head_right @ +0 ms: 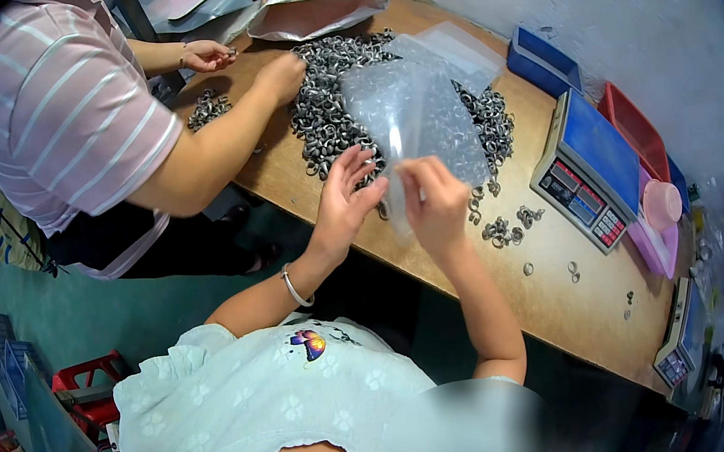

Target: The person takes a clear plastic bag, spreads it open, and begins filling it by hand with metal rings from a large pile on a wooden table. The person picks up small clusters of the rings and drops them into the bag.

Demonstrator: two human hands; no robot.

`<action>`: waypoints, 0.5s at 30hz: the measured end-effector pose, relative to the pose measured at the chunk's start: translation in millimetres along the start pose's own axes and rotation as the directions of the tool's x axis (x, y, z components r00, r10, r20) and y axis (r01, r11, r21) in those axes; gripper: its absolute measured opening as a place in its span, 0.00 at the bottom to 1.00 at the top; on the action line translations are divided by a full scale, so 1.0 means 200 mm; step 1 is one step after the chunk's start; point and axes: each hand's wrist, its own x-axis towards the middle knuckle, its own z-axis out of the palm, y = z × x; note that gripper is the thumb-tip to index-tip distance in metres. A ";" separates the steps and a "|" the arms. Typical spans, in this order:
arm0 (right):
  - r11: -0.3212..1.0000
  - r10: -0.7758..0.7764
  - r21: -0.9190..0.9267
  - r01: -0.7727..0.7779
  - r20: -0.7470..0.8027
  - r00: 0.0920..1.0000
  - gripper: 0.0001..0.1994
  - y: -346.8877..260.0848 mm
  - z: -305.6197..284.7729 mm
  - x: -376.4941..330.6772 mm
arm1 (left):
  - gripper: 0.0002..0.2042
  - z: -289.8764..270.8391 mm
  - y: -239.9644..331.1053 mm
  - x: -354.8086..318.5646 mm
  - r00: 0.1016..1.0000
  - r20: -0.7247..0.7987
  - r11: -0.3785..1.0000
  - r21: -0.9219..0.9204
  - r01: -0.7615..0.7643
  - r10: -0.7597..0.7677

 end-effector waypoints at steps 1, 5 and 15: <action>1.000 0.025 0.016 -0.025 0.025 0.999 0.03 -0.03 0.01 -0.03 | 0.25 -0.01 0.00 0.01 1.000 0.002 0.999 0.045 0.000 0.000; 0.990 0.127 0.061 -0.127 -0.004 0.992 0.02 -0.06 0.01 -0.10 | 0.14 -0.11 -0.05 0.02 0.991 0.066 0.992 -0.029 0.120 -0.118; 0.895 0.443 0.103 -0.434 -0.087 0.892 0.03 -0.09 -0.05 -0.28 | 0.15 -0.25 -0.14 0.00 0.996 -0.089 0.990 0.141 -0.015 0.028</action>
